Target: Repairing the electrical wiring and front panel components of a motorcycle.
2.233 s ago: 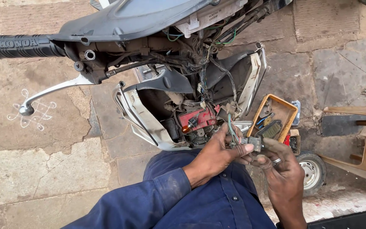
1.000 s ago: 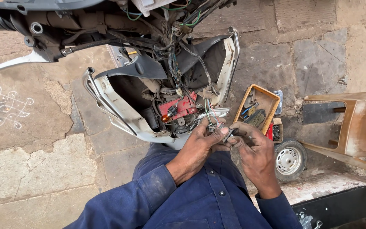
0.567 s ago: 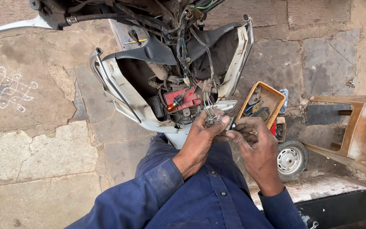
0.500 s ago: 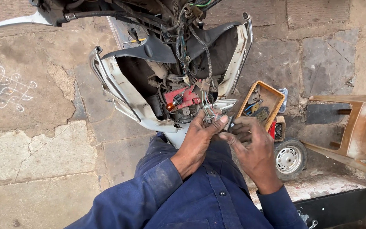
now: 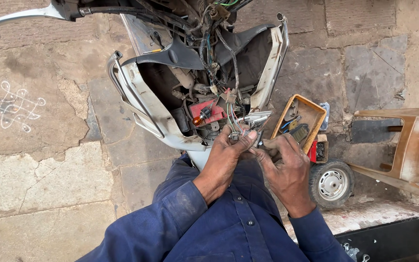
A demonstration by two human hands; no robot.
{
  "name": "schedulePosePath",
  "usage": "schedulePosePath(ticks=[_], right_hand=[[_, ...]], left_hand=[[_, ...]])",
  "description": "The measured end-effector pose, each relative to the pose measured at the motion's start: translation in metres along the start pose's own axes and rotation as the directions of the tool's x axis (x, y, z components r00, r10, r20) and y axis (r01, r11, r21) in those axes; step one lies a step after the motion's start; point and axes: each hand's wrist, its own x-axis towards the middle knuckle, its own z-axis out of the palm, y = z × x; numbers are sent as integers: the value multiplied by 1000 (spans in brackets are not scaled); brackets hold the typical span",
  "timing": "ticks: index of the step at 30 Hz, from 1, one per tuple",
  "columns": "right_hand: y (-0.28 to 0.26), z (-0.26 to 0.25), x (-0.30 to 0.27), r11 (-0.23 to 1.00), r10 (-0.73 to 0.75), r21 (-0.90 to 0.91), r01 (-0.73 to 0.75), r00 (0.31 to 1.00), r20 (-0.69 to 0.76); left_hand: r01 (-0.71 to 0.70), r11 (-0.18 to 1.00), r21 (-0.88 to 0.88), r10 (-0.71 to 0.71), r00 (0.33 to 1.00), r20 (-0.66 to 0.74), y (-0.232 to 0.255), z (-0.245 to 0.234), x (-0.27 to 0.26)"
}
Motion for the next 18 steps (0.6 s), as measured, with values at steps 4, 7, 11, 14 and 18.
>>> schedulePosePath(ticks=[4, 7, 11, 14, 18], right_hand=[[-1, 4, 1, 995, -1, 105, 3, 1000, -24], [-9, -2, 6, 977, 68, 206, -61, 997, -28], [-6, -7, 11, 978, -38, 205, 30, 999, 38], [1, -8, 12, 980, -44, 196, 30, 997, 67], [7, -9, 14, 973, -207, 103, 205, 978, 9]], left_hand=[[20, 999, -45, -21, 1000, -13, 6, 0, -4], [36, 998, -50, -36, 999, -3, 4, -4, -4], [28, 1000, -3, -27, 997, 79, 2, -3, -4], [16, 1000, -2, -16, 995, 98, -1, -4, -3], [20, 1000, 19, -21, 996, 85, -5, -7, 0]])
